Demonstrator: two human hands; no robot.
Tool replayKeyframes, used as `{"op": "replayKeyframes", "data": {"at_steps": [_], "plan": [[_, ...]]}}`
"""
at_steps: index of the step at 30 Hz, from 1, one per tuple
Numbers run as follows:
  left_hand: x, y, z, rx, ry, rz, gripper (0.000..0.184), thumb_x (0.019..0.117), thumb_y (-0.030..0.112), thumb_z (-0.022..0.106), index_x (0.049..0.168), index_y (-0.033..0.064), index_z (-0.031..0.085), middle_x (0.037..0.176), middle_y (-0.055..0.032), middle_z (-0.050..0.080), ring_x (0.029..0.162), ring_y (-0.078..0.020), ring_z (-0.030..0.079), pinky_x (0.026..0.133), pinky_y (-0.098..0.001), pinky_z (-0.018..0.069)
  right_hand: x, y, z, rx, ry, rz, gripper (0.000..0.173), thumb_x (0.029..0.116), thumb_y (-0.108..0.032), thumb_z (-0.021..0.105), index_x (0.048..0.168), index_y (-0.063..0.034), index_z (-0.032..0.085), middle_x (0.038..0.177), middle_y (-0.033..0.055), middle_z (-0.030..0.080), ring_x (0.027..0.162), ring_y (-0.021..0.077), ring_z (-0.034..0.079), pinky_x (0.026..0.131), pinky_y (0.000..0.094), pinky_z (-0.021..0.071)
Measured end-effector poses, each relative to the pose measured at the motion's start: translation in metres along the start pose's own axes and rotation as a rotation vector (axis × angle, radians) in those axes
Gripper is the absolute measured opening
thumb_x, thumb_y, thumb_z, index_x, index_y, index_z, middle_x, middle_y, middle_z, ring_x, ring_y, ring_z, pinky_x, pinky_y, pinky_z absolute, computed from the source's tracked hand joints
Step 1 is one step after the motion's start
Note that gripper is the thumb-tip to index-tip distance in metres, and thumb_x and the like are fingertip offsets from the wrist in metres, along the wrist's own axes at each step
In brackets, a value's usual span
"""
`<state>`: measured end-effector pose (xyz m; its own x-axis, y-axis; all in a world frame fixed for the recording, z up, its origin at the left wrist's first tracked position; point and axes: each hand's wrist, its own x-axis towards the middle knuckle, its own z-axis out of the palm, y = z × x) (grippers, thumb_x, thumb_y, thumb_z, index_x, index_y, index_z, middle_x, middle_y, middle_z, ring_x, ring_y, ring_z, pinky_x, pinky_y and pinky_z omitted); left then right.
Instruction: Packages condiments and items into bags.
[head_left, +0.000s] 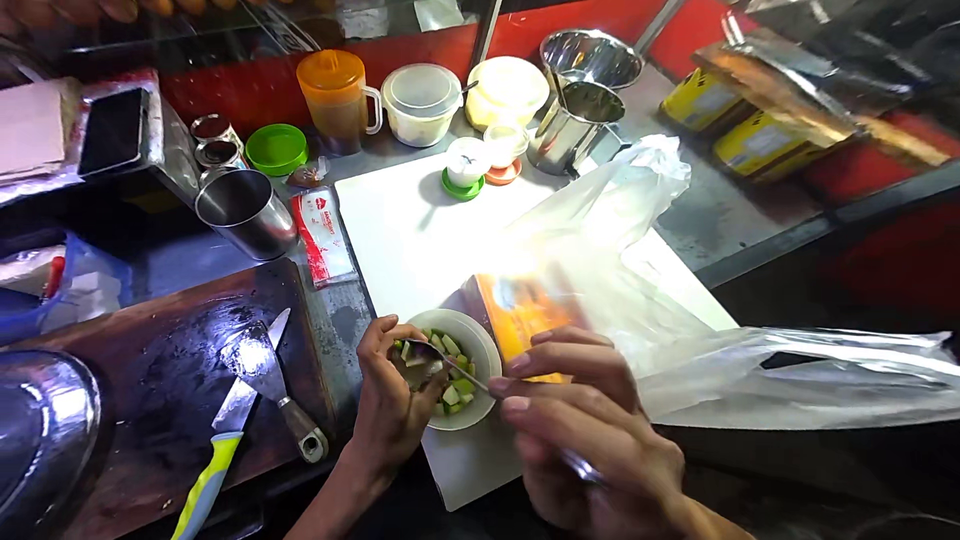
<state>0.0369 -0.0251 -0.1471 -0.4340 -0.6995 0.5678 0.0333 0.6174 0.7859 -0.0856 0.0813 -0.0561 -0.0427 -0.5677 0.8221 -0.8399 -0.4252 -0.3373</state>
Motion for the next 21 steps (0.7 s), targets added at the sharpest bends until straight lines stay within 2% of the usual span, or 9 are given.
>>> {"op": "replayKeyframes", "data": {"at_steps": [3,6,11,14,17,19,21], "plan": [[0.001,-0.002,0.0,-0.007,0.016,-0.027,0.063,0.0973,0.034,0.069,0.134,-0.0026,0.032,0.11,-0.0091,0.062,0.101,-0.0025,0.059,0.092,-0.0167,0.0479,0.0,-0.001,-0.001,0.039,-0.051,-0.083,0.01,0.1056,-0.024,0.056,0.105,-0.0151,0.062,0.098,-0.0017,0.065,0.112,0.0133,0.06,0.112,0.0314,0.0398],[0.0,-0.003,-0.002,-0.049,0.025,-0.043,0.07,0.0949,0.026,0.072,0.139,-0.0053,0.028,0.112,-0.0104,0.061,0.103,-0.0013,0.06,0.094,-0.0162,0.0486,0.004,0.002,-0.006,0.058,-0.078,-0.081,0.011,0.106,-0.024,0.055,0.107,-0.0166,0.062,0.102,-0.0038,0.064,0.116,0.0117,0.058,0.112,0.0304,0.0384],[-0.001,-0.007,-0.008,-0.093,0.067,-0.056,0.072,0.0921,0.02,0.075,0.141,-0.0076,0.03,0.111,-0.0091,0.062,0.103,-0.0005,0.062,0.094,-0.0167,0.0517,0.004,0.003,-0.01,0.117,-0.06,-0.053,0.011,0.1052,-0.023,0.056,0.108,-0.0169,0.064,0.108,-0.0067,0.066,0.121,0.0087,0.056,0.114,0.0299,0.0376],[-0.001,-0.008,-0.016,-0.051,0.076,-0.039,0.072,0.0954,0.027,0.073,0.143,-0.0078,0.031,0.108,-0.0082,0.063,0.099,0.0003,0.063,0.091,-0.016,0.0534,-0.006,0.007,-0.018,0.157,0.066,0.029,0.014,0.1052,-0.024,0.055,0.113,-0.0194,0.066,0.11,-0.0106,0.068,0.121,0.0088,0.06,0.112,0.0313,0.0436],[-0.001,-0.007,-0.03,-0.028,0.091,-0.034,0.071,0.0949,0.031,0.074,0.143,-0.0026,0.035,0.104,-0.0049,0.065,0.096,-0.0009,0.064,0.089,-0.0164,0.0537,-0.014,0.02,-0.019,0.136,0.161,0.173,0.018,0.1079,-0.029,0.051,0.113,-0.0241,0.068,0.107,-0.0155,0.071,0.115,0.0072,0.064,0.104,0.0285,0.0505],[-0.002,-0.006,-0.044,0.007,0.066,-0.02,0.068,0.0959,0.034,0.072,0.145,0.0021,0.036,0.104,-0.0029,0.066,0.095,-0.0009,0.064,0.088,-0.0159,0.0533,-0.029,0.032,-0.003,0.087,0.111,0.261,0.019,0.1082,-0.029,0.052,0.111,-0.0209,0.069,0.103,-0.0113,0.071,0.111,0.006,0.065,0.099,0.0259,0.0513],[-0.004,-0.013,-0.055,0.066,0.023,-0.017,0.066,0.096,0.036,0.071,0.142,0.0018,0.038,0.103,-0.0045,0.066,0.093,-0.0013,0.064,0.086,-0.015,0.0534,-0.047,0.042,0.014,0.059,0.033,0.315,0.018,0.1079,-0.027,0.054,0.108,-0.0142,0.068,0.1,-0.0054,0.07,0.108,0.0058,0.064,0.097,0.0232,0.0512]]}}
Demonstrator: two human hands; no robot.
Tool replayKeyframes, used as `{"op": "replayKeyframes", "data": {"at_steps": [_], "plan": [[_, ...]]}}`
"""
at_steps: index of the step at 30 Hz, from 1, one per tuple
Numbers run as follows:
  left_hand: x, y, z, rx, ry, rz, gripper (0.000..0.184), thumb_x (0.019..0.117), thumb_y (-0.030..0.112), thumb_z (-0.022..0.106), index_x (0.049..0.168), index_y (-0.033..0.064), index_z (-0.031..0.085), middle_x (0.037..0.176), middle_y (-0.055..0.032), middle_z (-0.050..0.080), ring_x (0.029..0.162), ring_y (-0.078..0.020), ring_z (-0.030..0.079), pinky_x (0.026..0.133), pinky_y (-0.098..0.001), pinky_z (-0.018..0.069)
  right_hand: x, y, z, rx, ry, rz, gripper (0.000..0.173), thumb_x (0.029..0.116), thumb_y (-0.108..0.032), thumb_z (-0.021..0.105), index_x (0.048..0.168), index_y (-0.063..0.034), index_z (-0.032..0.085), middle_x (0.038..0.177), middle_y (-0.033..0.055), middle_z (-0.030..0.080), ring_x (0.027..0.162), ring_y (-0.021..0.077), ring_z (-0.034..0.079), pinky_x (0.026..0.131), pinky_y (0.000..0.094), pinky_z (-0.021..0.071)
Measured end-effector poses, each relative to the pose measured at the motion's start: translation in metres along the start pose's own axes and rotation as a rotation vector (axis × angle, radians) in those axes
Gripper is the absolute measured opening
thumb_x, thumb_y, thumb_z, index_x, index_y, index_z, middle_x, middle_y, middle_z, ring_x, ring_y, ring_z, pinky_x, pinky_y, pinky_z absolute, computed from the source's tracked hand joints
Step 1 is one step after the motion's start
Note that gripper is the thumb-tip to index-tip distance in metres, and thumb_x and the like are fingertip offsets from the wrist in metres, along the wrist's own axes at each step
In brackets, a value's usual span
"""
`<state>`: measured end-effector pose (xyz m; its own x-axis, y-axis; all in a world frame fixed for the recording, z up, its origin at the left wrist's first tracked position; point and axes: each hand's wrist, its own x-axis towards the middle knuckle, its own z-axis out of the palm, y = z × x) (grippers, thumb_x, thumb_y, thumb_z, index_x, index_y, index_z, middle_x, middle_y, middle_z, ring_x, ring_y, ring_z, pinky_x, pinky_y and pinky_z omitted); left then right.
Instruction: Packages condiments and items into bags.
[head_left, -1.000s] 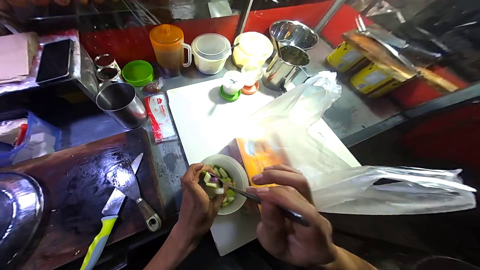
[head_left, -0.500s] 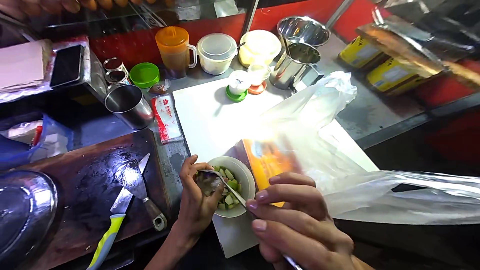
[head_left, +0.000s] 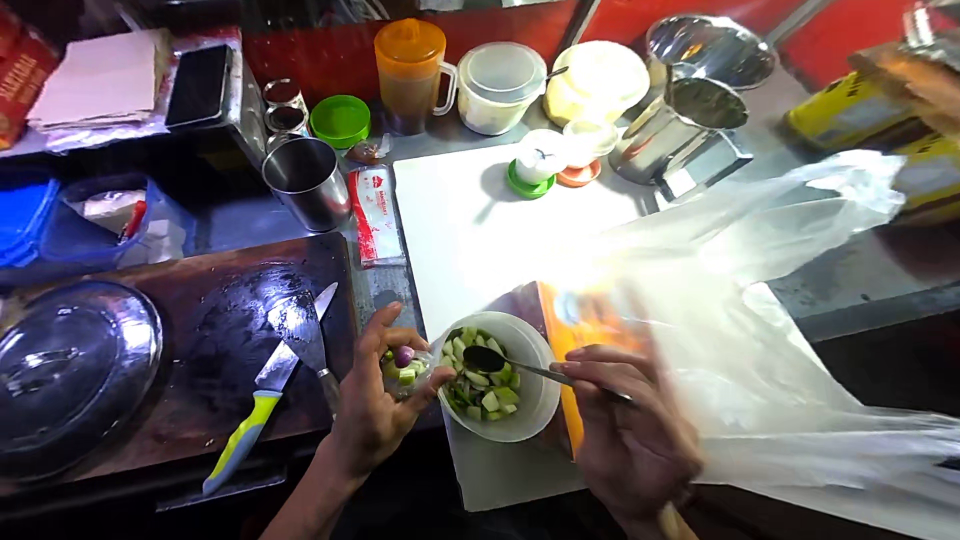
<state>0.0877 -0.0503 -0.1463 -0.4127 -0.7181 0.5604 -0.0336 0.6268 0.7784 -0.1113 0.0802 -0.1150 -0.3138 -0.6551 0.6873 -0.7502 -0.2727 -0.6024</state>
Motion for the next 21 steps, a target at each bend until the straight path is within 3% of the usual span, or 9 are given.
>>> {"op": "replayKeyframes", "data": {"at_steps": [3,7,10,13,14,16,18,19,21], "plan": [[-0.008,-0.02,-0.004,0.077,-0.075,-0.018,0.065,0.0954,0.033,0.073,0.137,-0.0071,0.044,0.1,-0.0105,0.068,0.09,-0.0049,0.063,0.084,-0.0156,0.0517,-0.015,0.012,0.01,-0.051,-0.049,0.045,0.018,0.107,-0.024,0.056,0.107,-0.0103,0.068,0.097,-0.0011,0.069,0.106,0.0064,0.063,0.095,0.0207,0.0498],[-0.017,-0.031,-0.007,0.147,-0.158,0.002,0.06,0.096,0.023,0.072,0.14,-0.0048,0.042,0.103,-0.0112,0.067,0.094,-0.0088,0.062,0.087,-0.0168,0.0503,-0.02,0.012,0.012,-0.088,-0.097,0.086,0.019,0.1067,-0.025,0.056,0.106,-0.0108,0.07,0.097,-0.0008,0.07,0.107,0.0079,0.062,0.097,0.0216,0.0475],[-0.021,-0.038,-0.008,0.153,-0.201,0.008,0.06,0.0947,0.016,0.072,0.142,-0.0036,0.041,0.104,-0.0125,0.066,0.098,-0.0122,0.063,0.089,-0.0189,0.0515,-0.016,0.011,0.008,-0.122,-0.126,0.145,0.024,0.1056,-0.029,0.058,0.109,-0.0089,0.07,0.103,0.0035,0.072,0.111,0.0123,0.062,0.1,0.0268,0.0469],[-0.025,-0.048,-0.007,0.124,-0.221,-0.014,0.061,0.0939,0.015,0.073,0.142,-0.0065,0.041,0.106,-0.0155,0.067,0.101,-0.0151,0.064,0.091,-0.0218,0.0523,-0.016,0.011,0.007,-0.152,-0.098,0.266,0.033,0.1028,-0.031,0.06,0.114,-0.0012,0.069,0.111,0.0118,0.07,0.111,0.0138,0.061,0.097,0.027,0.049],[-0.024,-0.048,-0.006,0.116,-0.214,-0.019,0.061,0.0936,0.014,0.073,0.142,-0.007,0.041,0.106,-0.0157,0.067,0.1,-0.0143,0.064,0.088,-0.0203,0.0518,-0.015,0.011,0.007,-0.19,-0.096,0.313,0.04,0.1016,-0.033,0.06,0.119,0.002,0.067,0.115,0.0149,0.066,0.108,0.0117,0.061,0.093,0.0225,0.0511],[-0.022,-0.044,-0.007,0.109,-0.213,-0.029,0.062,0.0932,0.013,0.073,0.142,-0.0073,0.041,0.105,-0.015,0.067,0.1,-0.0138,0.065,0.091,-0.0208,0.0523,-0.016,0.005,0.004,-0.319,-0.152,0.46,0.059,0.0986,-0.042,0.061,0.131,0.007,0.058,0.113,0.0183,0.06,0.09,0.0096,0.057,0.073,0.0199,0.0488],[-0.02,-0.042,-0.008,0.119,-0.224,-0.03,0.061,0.093,0.013,0.073,0.142,-0.0072,0.042,0.105,-0.0147,0.068,0.102,-0.0157,0.065,0.095,-0.0239,0.0523,-0.013,-0.002,-0.003,-0.354,-0.325,0.71,0.067,0.0957,-0.047,0.062,0.14,0.0021,0.051,0.087,0.005,0.063,0.065,0.0067,0.055,0.056,0.0257,0.048],[-0.018,-0.042,-0.01,0.126,-0.239,-0.031,0.061,0.0929,0.014,0.073,0.141,-0.0078,0.043,0.105,-0.0152,0.067,0.103,-0.0173,0.065,0.096,-0.0257,0.0524,-0.007,-0.004,-0.008,-0.281,-0.466,0.894,0.062,0.0964,-0.047,0.061,0.142,-0.006,0.05,0.08,0.0,0.066,0.058,0.0063,0.059,0.052,0.0274,0.0511],[-0.016,-0.043,-0.013,0.128,-0.283,-0.067,0.061,0.0921,0.018,0.075,0.139,-0.0094,0.048,0.107,-0.0168,0.068,0.103,-0.0206,0.065,0.095,-0.0292,0.053,0.006,-0.004,-0.011,-0.009,-0.633,1.202,0.032,0.1021,-0.029,0.055,0.13,-0.0143,0.052,0.071,-0.0005,0.066,0.047,0.0086,0.061,0.043,0.0256,0.0533]]}}
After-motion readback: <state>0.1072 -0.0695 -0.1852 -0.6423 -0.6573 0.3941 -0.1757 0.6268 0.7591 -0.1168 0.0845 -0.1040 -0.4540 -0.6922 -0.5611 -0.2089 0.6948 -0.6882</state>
